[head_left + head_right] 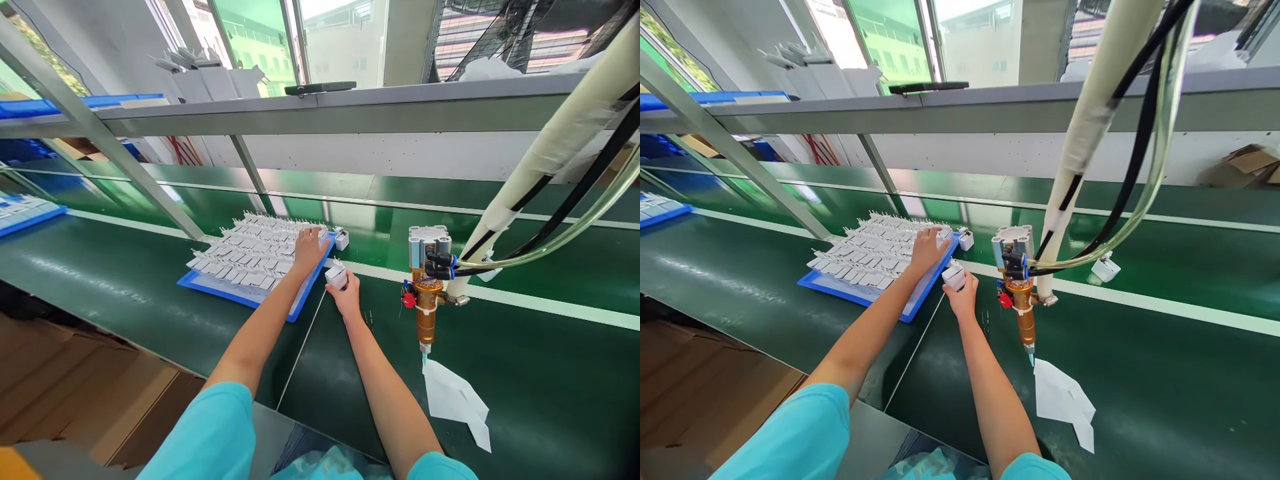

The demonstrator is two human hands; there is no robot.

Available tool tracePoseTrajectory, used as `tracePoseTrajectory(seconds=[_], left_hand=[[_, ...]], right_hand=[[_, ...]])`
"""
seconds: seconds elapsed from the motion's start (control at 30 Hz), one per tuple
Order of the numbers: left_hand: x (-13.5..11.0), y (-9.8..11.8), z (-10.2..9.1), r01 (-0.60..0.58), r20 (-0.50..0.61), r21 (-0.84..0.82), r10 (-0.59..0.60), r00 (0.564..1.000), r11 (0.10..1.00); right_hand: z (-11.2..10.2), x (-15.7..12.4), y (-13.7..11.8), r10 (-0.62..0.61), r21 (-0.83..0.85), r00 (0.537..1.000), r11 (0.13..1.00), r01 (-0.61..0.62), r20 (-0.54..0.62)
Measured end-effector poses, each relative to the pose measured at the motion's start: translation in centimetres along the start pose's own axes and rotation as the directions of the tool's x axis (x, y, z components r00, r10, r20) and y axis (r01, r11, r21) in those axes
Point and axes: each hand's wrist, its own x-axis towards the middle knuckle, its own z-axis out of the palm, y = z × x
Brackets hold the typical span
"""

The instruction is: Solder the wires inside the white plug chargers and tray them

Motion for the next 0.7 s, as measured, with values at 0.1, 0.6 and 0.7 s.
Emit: tracePoseTrajectory(seconds=[0.1,0.6,0.7], left_hand=[[-3.7,-0.2,-1.2,-0.012,0.163,-0.121,0.032,0.986,0.993],[-2.8,-2.1,-2.0,0.02,-0.011,0.443,-0.017,1.0,0.896],[-1.7,-2.0,-1.0,0.01,-0.006,0.529,-0.008,1.0,0.848]], right_hand=[[0.1,-0.2,0.2,-0.044,-0.023,0.999,0.999,0.045,0.019],[0.5,-1.2,-0.4,-0.164,-0.147,0.969,0.97,0.192,0.185],[0.5,-1.1,-0.4,-0.158,-0.157,0.97,0.97,0.188,0.184]])
